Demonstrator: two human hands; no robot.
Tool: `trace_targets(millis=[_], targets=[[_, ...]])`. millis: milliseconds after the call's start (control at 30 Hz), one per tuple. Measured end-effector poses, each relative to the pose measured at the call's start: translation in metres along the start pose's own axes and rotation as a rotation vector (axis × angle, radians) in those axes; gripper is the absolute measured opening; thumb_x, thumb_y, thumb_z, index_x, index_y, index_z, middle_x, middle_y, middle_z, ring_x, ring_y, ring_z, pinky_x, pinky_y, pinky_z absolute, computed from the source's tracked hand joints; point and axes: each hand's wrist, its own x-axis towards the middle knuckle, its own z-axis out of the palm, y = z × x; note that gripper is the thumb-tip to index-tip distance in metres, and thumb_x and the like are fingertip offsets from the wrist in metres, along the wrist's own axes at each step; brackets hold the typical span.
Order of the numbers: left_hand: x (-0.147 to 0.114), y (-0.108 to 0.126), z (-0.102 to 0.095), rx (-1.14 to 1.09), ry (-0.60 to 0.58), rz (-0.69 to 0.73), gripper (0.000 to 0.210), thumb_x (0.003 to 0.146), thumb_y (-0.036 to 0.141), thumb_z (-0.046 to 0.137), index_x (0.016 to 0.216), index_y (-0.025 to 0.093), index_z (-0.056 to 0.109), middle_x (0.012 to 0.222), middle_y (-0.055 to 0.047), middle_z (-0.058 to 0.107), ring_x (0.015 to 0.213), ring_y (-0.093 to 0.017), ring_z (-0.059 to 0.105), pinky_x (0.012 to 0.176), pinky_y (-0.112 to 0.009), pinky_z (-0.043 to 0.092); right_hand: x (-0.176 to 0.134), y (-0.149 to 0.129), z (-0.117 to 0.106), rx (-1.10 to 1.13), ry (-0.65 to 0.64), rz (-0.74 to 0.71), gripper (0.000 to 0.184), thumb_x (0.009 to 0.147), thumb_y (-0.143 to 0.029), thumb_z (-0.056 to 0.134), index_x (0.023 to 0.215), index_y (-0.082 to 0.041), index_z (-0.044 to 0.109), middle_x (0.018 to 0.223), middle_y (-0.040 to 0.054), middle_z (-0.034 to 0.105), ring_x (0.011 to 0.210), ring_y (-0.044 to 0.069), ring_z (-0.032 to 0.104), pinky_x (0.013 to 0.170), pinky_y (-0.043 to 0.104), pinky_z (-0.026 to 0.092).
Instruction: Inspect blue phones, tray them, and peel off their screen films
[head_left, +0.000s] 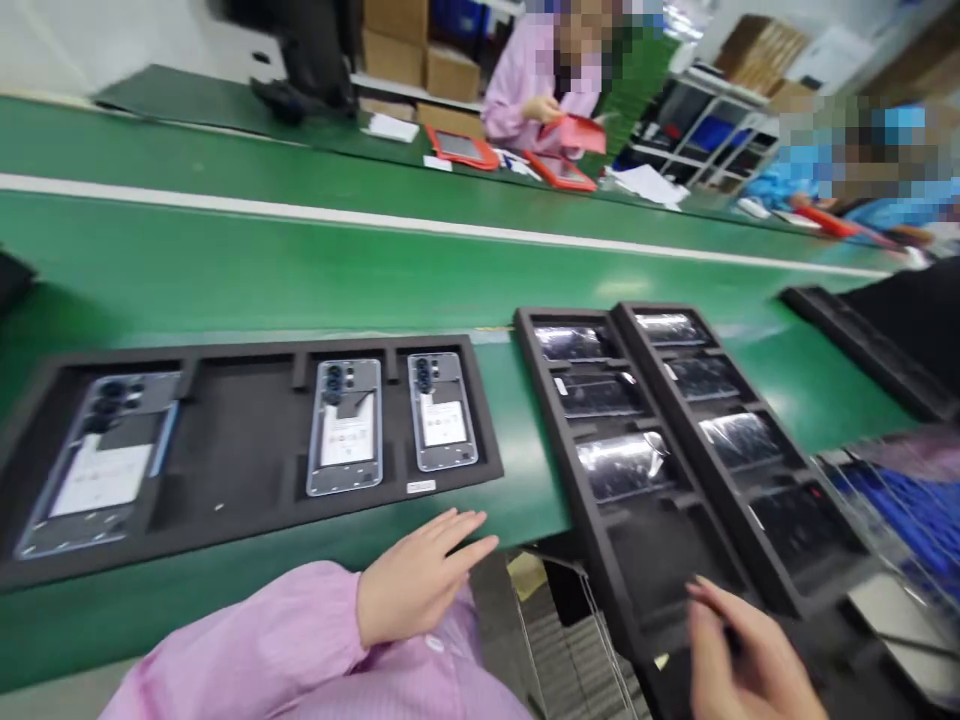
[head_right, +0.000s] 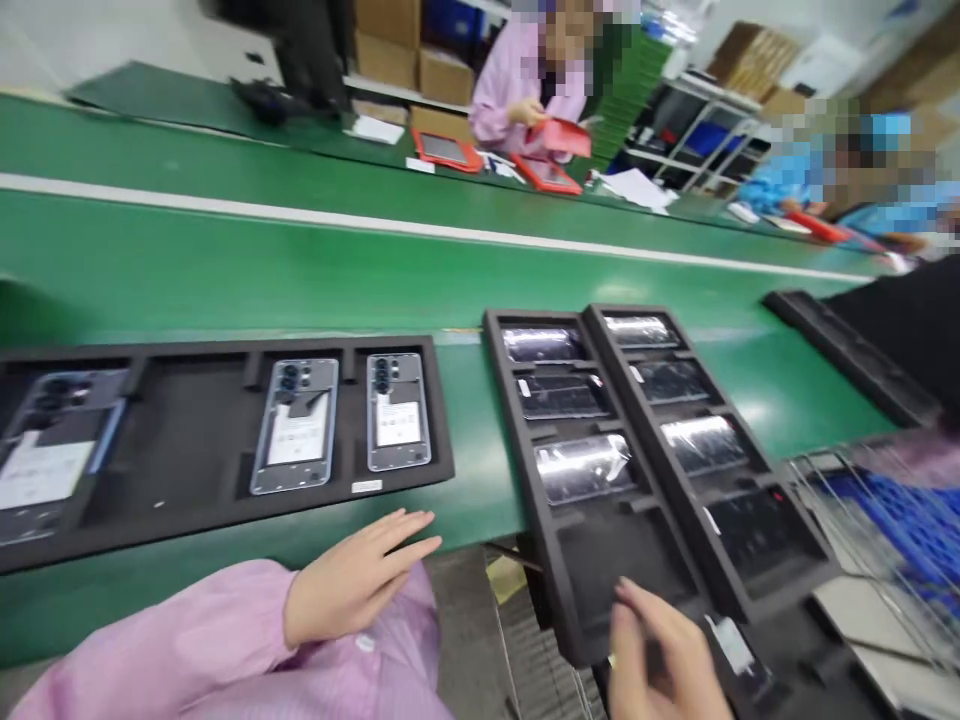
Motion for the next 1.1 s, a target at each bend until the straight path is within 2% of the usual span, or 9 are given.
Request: trace_targets(millis=[133,233,367,467,533,700,833,967,1100], targets=[[-0.025,-0.019,-0.039,-0.023,0.309,-0.063,0.038,0.09,0.006,0.044,0.124,0.017,0.057,0.127,-0.01,0.063,0.121,-0.021,0.057,0.105,-0.039,0.05,0.004,-0.039,0.071,-0.116,-0.267,-0.256,0.047,0.094,-0.045,0.051,0.128,-0.014,0.057,0.117,0.0175,0.061,0.104,0.035,0.059,0.088,0.053,0.048],[-0.063,-0.044,-0.074,0.088,0.426,-0.248,0.041,0.09,0.006,0.048,0.128,0.022,0.053,0.129,-0.009,0.06,0.126,-0.022,0.052,0.108,-0.041,0.046,0.007,-0.038,0.104,-0.337,-0.199,-0.356,0.049,0.096,-0.042,0.047,0.129,-0.007,0.056,0.118,0.0212,0.06,0.102,0.037,0.058,0.083,0.049,0.047],[-0.124,-0.083,-0.12,0.381,0.516,-0.711,0.038,0.093,0.018,0.053,0.131,0.022,0.05,0.136,-0.014,0.051,0.132,-0.031,0.046,0.111,-0.05,0.039,0.008,-0.035,0.117,-0.507,-0.059,-0.322,0.032,0.093,-0.023,0.051,0.121,-0.014,0.063,0.106,0.0128,0.067,0.082,0.03,0.061,0.065,0.037,0.043],[-0.159,-0.105,-0.144,0.55,0.424,-1.101,0.047,0.096,0.035,0.047,0.137,0.012,0.044,0.14,-0.024,0.044,0.133,-0.04,0.042,0.11,-0.056,0.037,0.008,-0.034,0.118,-0.501,-0.021,-0.322,0.034,0.09,-0.019,0.054,0.123,-0.019,0.063,0.107,0.0096,0.068,0.08,0.029,0.062,0.065,0.037,0.042],[-0.171,-0.115,-0.155,0.576,0.268,-1.239,0.053,0.097,0.043,0.039,0.138,0.009,0.042,0.139,-0.028,0.043,0.128,-0.044,0.044,0.1,-0.059,0.044,0.011,-0.033,0.12,-0.483,-0.022,-0.317,0.037,0.089,-0.019,0.056,0.125,-0.021,0.063,0.109,0.0091,0.068,0.082,0.03,0.062,0.067,0.038,0.044],[-0.165,-0.142,-0.181,0.53,-0.026,-1.203,0.058,0.097,0.044,0.031,0.139,0.005,0.042,0.128,-0.025,0.054,0.116,-0.042,0.054,0.09,-0.053,0.048,0.043,-0.052,0.133,-0.351,-0.091,-0.379,0.039,0.091,-0.034,0.054,0.121,-0.012,0.065,0.112,0.0151,0.066,0.092,0.036,0.064,0.081,0.048,0.049],[-0.152,-0.178,-0.209,0.278,-0.12,-1.342,0.063,0.095,0.049,0.029,0.147,0.015,0.033,0.112,-0.02,0.062,0.092,-0.038,0.066,0.076,-0.047,0.051,0.082,-0.128,0.153,-0.113,-0.125,-0.407,0.046,0.091,-0.04,0.056,0.126,-0.01,0.062,0.12,0.0178,0.062,0.11,0.036,0.059,0.099,0.051,0.044],[-0.143,-0.201,-0.223,0.219,-0.137,-1.415,0.056,0.093,0.05,0.031,0.129,0.013,0.053,0.105,-0.02,0.065,0.097,-0.04,0.065,0.08,-0.045,0.05,0.111,-0.221,0.193,0.131,-0.526,-0.628,0.034,0.096,-0.038,0.05,0.121,-0.018,0.063,0.108,0.0078,0.068,0.096,0.024,0.065,0.085,0.04,0.053],[-0.144,-0.203,-0.222,0.207,-0.098,-1.398,0.051,0.094,0.044,0.03,0.129,0.013,0.051,0.11,-0.019,0.065,0.098,-0.036,0.065,0.085,-0.044,0.049,0.118,-0.282,0.254,-0.024,-0.947,-0.885,0.032,0.095,-0.03,0.05,0.119,-0.015,0.065,0.107,0.0108,0.066,0.097,0.028,0.063,0.086,0.046,0.053]])
